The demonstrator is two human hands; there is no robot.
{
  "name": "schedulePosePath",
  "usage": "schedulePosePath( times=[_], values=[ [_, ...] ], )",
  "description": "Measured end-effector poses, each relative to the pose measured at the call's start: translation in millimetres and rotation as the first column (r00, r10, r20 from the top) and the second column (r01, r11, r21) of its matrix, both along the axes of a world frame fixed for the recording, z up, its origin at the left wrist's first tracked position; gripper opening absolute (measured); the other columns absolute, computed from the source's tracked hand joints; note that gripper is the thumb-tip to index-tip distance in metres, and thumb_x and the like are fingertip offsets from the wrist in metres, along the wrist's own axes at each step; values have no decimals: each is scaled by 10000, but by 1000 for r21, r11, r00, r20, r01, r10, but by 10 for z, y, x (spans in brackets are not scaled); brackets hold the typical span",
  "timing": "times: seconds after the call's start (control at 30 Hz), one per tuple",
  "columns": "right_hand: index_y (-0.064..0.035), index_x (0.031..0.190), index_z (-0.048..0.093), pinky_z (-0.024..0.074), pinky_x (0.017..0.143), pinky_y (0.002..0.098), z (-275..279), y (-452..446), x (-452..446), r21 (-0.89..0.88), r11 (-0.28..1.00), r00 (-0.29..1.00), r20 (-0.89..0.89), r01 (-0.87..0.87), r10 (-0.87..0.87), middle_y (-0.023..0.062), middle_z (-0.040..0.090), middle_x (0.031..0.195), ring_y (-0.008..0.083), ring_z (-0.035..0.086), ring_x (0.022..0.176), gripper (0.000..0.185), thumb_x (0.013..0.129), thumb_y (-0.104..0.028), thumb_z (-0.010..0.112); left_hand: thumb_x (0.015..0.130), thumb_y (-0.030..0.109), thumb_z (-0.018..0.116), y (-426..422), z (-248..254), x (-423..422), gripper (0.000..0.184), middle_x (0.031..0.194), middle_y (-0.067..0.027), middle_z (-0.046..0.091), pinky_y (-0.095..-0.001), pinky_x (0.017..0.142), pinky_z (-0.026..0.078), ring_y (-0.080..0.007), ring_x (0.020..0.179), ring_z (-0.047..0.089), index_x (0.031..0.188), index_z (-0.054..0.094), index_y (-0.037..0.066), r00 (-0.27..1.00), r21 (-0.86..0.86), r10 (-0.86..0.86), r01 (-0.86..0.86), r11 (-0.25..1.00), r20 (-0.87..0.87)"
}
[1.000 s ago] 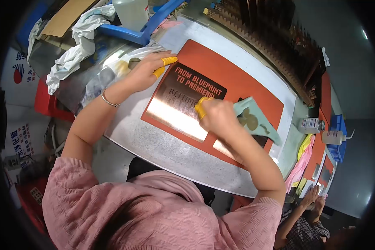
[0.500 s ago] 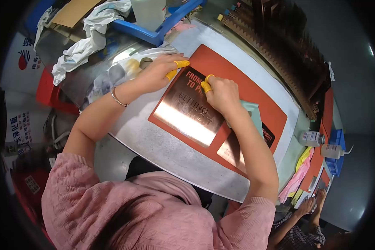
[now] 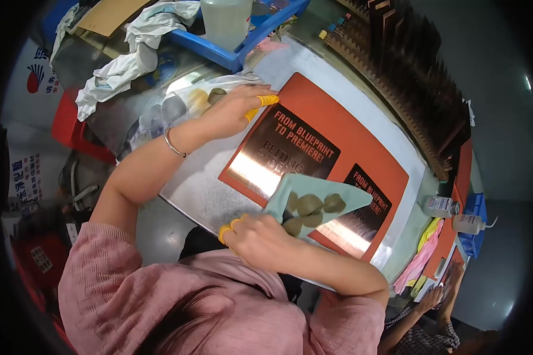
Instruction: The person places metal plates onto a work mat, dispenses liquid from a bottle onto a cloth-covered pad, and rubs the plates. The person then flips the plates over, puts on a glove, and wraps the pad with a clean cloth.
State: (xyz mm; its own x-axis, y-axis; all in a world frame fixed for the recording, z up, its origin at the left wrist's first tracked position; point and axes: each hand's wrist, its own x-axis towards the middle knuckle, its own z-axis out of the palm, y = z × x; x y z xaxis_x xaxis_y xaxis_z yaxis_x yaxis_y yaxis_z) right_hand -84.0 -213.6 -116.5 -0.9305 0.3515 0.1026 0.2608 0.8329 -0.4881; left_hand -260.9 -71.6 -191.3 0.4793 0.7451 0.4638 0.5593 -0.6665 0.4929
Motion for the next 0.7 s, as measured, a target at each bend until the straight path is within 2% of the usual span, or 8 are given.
schedulePosePath(
  times=[0.03,0.1,0.23,0.37,0.5,0.6,0.67,0.7],
  values=[
    [-38,654,527,429,463,335,99,-21,79,-7,1000,1000,0,5,-5,96,503,557,230,538,516,86,641,-81,601,648,-113,465,-7,3,-2,445,1179,-126,522,-379,976,315,-282,1164,420,1066,560,4,1000,-3,6,-6,1000,-2],
    [-36,720,573,438,486,325,254,-19,293,-207,954,973,-30,218,-228,87,543,596,235,558,543,93,678,-94,632,649,-115,464,-13,-7,11,442,1179,-124,523,-378,975,315,-280,1160,423,1063,562,1,1000,-8,17,-17,1000,22],
    [-38,783,603,445,505,329,370,116,545,-234,911,941,86,339,-328,105,577,644,257,572,562,121,691,-100,651,650,-110,471,-28,26,22,436,1178,-126,523,-377,976,312,-276,1164,423,1064,560,-6,999,-22,30,-29,999,39],
    [-12,735,613,441,527,377,392,471,732,197,724,687,226,661,-690,169,572,643,323,566,579,82,704,-88,612,633,-115,482,-17,-10,11,457,1183,-137,516,-376,982,306,-278,1179,412,1071,554,-4,999,-28,23,-22,999,22],
    [2,769,612,432,539,377,446,762,906,355,607,569,217,711,-793,209,566,676,356,546,585,106,722,-93,610,622,-126,485,-18,28,13,476,1183,-142,511,-377,981,307,-283,1176,412,1078,545,-6,999,-37,30,-29,999,18],
    [8,753,587,439,520,356,460,922,998,347,570,530,211,744,-821,164,590,630,262,583,552,124,745,-113,613,620,-131,485,-4,17,5,487,1180,-144,509,-378,958,336,-284,1163,422,1087,539,-5,1000,2,8,-8,1000,-6],
    [15,789,575,425,510,299,426,1045,1065,-209,595,602,-40,776,-798,80,579,624,147,552,552,111,788,-94,595,638,-138,463,-46,65,11,501,1191,-147,499,-372,953,345,-289,1155,428,1113,528,7,999,-64,18,-16,998,35],
    [9,816,568,386,495,229,479,1094,1073,-383,581,610,-56,718,-790,7,533,649,67,480,570,80,814,-71,575,656,-144,442,-72,94,16,515,1203,-150,490,-366,949,354,-294,1147,435,1138,517,18,996,-135,33,-22,991,81]
  ],
)
